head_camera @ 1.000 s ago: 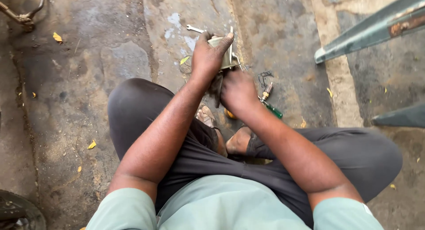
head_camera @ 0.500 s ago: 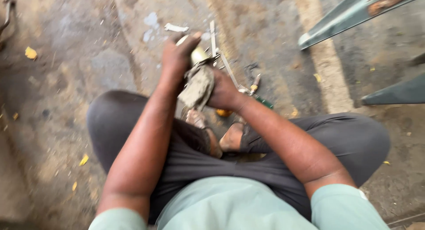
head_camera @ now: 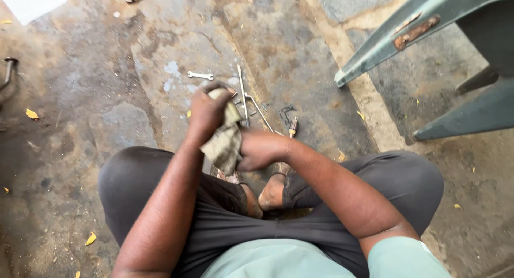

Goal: Disassembling and cleaning the internal components of a motorcycle starter motor.

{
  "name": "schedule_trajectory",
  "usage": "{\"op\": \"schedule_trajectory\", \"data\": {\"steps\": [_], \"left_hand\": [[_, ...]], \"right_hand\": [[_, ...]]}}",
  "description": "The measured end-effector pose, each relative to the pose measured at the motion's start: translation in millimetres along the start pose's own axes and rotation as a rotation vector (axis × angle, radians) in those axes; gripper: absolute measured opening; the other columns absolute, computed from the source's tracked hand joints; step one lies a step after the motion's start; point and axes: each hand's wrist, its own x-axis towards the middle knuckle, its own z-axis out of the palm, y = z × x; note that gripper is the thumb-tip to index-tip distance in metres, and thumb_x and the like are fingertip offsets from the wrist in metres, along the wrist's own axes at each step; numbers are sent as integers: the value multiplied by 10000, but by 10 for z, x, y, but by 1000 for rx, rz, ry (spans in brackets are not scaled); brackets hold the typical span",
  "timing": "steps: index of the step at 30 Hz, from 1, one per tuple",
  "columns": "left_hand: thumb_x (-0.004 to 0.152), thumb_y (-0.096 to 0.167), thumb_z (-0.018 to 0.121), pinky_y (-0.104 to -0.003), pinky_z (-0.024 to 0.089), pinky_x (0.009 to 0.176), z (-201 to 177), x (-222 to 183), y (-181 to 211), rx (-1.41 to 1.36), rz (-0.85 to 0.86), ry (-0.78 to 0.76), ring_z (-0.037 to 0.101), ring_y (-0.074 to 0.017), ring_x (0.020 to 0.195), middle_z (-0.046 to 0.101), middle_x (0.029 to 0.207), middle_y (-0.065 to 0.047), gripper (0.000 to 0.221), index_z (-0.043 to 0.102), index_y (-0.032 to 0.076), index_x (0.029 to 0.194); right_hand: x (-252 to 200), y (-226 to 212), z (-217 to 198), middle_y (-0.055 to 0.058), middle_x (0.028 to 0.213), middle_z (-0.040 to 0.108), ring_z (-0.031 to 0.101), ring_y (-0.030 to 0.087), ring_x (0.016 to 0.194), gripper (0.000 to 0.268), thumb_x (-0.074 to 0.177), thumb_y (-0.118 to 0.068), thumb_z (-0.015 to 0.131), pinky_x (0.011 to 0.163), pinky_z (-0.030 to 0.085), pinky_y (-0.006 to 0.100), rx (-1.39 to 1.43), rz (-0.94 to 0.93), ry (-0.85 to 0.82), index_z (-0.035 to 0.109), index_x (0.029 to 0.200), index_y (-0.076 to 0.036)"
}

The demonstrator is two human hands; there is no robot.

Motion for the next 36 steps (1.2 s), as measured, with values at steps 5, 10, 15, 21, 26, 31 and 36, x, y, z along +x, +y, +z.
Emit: {"op": "schedule_trajectory", "data": {"steps": [5,10,15,21,26,31,36], "left_hand": [[853,222,758,-297,450,572,-11,101,353,-432,-527,33,539,-103,632,625,722,-24,211,739,23,922],[825,219,778,-308,507,618,201,118,-33,-603,-621,309,625,-136,676,724,784,-36,242,764,34,979],[798,295,750,-350,558,715,83,115,251,-327,-579,187,715,-216,735,769,837,-129,292,769,42,943],[802,328,750,-346,549,773,236,39,120,-318,-459,243,711,-202,809,759,887,-147,365,767,-3,954],[802,337,741,-317,550,716,143,93,276,-489,-514,237,690,-176,765,749,854,-116,388,751,-9,976],[858,310,714,-328,532,657,212,124,115,-648,-492,243,648,-157,698,722,804,-89,349,740,-29,940],[918,272,651,-370,517,590,191,106,-6,-925,-751,184,633,-212,597,683,737,-106,289,727,-5,879]], "right_hand": [[73,129,220,134,1131,721,695,358,1032,397,763,-233,794,908,556,453,113,-221,51,689,1120,-96],[65,-16,109,118,1076,722,707,316,962,503,680,-271,819,862,571,439,129,156,212,653,1125,-105],[95,-2,188,155,1016,716,685,365,956,351,672,-275,858,837,562,484,-522,251,80,735,954,-108],[20,-4,-11,94,910,795,764,223,808,259,708,-178,824,773,600,371,111,177,179,753,938,-80],[-28,265,15,52,947,773,728,131,867,285,753,-113,775,771,603,306,549,14,222,711,1026,-58],[-60,545,-39,53,883,770,723,141,807,242,770,-110,780,726,599,306,339,-104,238,724,1000,-59],[-55,-91,-132,56,928,790,787,185,830,273,759,-124,729,760,656,345,238,33,250,727,1029,-87]]}}
